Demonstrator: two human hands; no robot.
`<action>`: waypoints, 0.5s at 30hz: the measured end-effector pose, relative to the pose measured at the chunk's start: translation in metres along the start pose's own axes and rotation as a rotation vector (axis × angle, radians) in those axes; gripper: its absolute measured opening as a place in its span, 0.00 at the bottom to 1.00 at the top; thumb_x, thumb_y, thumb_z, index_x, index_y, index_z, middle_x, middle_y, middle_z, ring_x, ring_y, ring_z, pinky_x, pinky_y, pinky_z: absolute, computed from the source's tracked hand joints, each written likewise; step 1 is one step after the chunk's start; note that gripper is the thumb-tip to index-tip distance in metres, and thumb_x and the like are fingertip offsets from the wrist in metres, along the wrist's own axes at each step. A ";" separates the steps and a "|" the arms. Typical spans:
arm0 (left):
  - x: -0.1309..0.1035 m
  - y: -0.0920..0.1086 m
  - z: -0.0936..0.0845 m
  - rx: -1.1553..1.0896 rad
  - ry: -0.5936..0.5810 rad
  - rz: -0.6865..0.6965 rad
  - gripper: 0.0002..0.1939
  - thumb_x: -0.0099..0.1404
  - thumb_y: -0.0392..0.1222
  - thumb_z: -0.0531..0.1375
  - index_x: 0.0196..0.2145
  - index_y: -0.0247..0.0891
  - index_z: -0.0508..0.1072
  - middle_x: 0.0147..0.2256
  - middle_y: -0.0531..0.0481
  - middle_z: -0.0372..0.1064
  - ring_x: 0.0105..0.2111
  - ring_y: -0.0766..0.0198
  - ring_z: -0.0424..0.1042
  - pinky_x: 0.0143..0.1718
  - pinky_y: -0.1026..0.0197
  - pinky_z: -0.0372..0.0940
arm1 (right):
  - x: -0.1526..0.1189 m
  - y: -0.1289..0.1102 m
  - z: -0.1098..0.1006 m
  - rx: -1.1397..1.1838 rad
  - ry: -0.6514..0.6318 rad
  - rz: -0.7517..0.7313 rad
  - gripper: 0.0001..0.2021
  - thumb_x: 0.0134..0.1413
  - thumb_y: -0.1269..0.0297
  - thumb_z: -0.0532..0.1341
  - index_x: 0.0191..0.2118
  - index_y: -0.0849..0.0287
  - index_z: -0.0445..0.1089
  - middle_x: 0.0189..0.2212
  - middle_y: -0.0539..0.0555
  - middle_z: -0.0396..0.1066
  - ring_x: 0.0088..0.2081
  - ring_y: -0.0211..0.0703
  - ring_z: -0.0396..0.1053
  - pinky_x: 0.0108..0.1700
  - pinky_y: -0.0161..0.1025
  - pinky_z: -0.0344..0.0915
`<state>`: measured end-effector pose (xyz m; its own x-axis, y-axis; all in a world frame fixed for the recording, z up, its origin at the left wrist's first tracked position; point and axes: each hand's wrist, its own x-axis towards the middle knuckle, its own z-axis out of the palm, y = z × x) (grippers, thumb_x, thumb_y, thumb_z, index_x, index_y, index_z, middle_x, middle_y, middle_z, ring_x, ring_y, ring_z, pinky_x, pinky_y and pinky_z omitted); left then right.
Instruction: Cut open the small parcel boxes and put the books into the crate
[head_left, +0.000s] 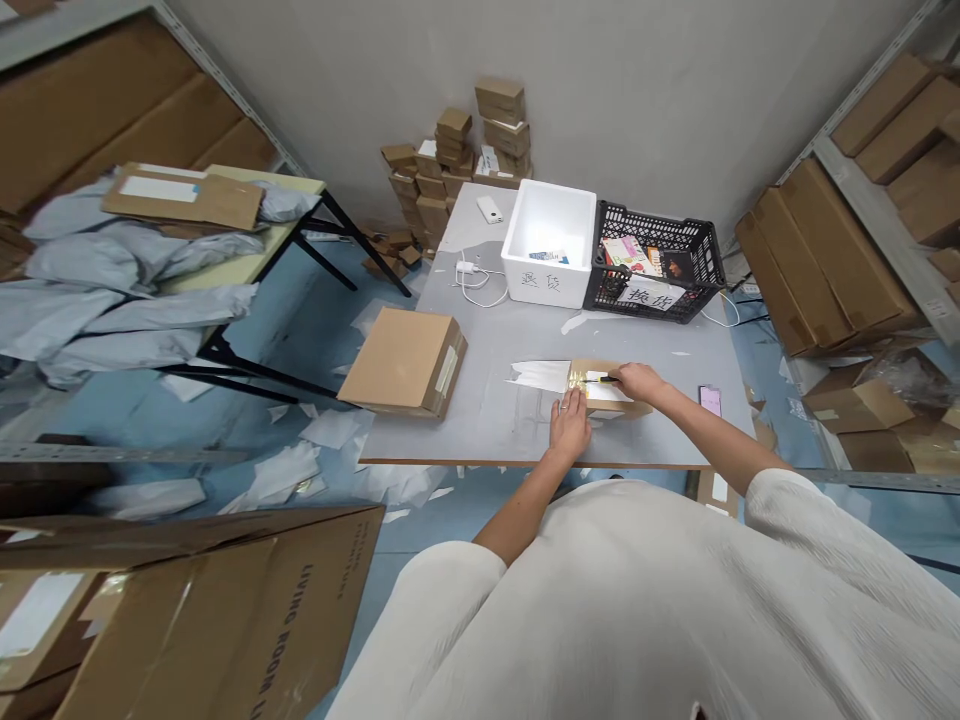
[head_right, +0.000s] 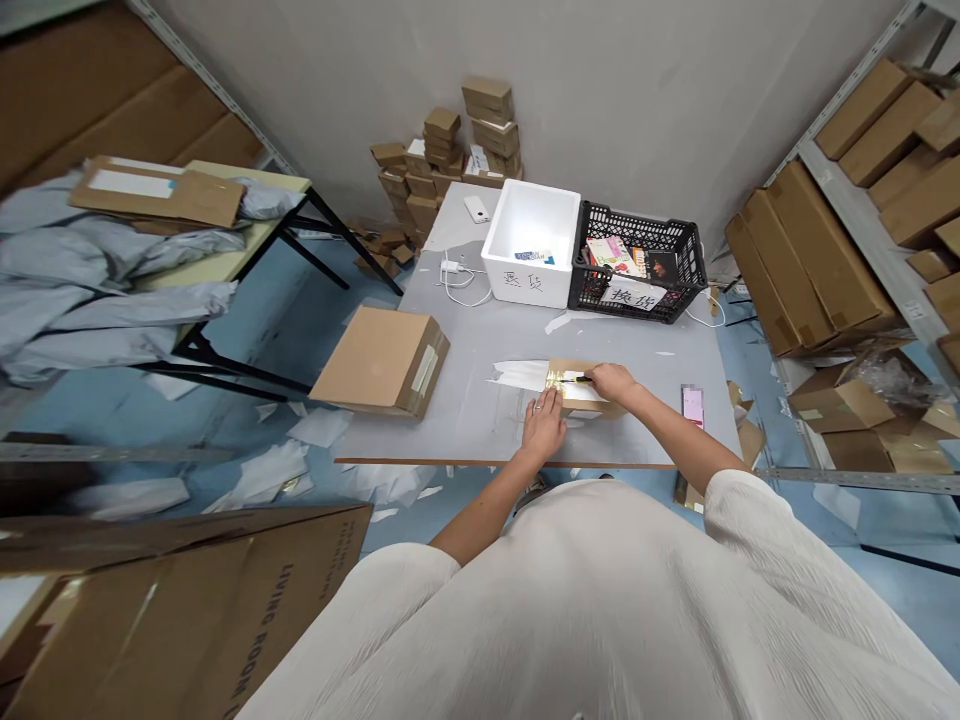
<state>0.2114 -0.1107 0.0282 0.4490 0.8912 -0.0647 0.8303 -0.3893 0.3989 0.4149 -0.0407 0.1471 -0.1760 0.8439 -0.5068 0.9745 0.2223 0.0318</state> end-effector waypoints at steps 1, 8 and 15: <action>0.000 0.000 0.000 -0.001 0.001 -0.001 0.40 0.75 0.39 0.53 0.81 0.37 0.51 0.79 0.37 0.52 0.79 0.47 0.51 0.77 0.39 0.51 | -0.001 0.002 0.000 -0.001 -0.001 -0.002 0.18 0.78 0.61 0.54 0.61 0.53 0.78 0.58 0.62 0.80 0.56 0.54 0.79 0.52 0.42 0.70; 0.002 0.004 -0.004 0.028 -0.017 -0.018 0.39 0.77 0.40 0.51 0.82 0.36 0.49 0.78 0.36 0.52 0.79 0.47 0.51 0.77 0.39 0.50 | -0.005 0.009 0.004 -0.003 -0.005 0.012 0.19 0.77 0.65 0.54 0.62 0.54 0.77 0.58 0.63 0.80 0.55 0.56 0.79 0.51 0.44 0.71; 0.005 0.007 -0.002 0.065 -0.027 -0.054 0.38 0.77 0.41 0.52 0.80 0.32 0.51 0.79 0.34 0.51 0.79 0.46 0.51 0.78 0.40 0.50 | -0.018 0.042 0.018 0.008 -0.016 0.047 0.18 0.76 0.65 0.55 0.60 0.54 0.79 0.55 0.64 0.81 0.53 0.56 0.79 0.49 0.42 0.69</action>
<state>0.2189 -0.1084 0.0329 0.4106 0.9053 -0.1091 0.8729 -0.3557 0.3341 0.4615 -0.0550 0.1424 -0.1278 0.8452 -0.5189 0.9827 0.1785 0.0488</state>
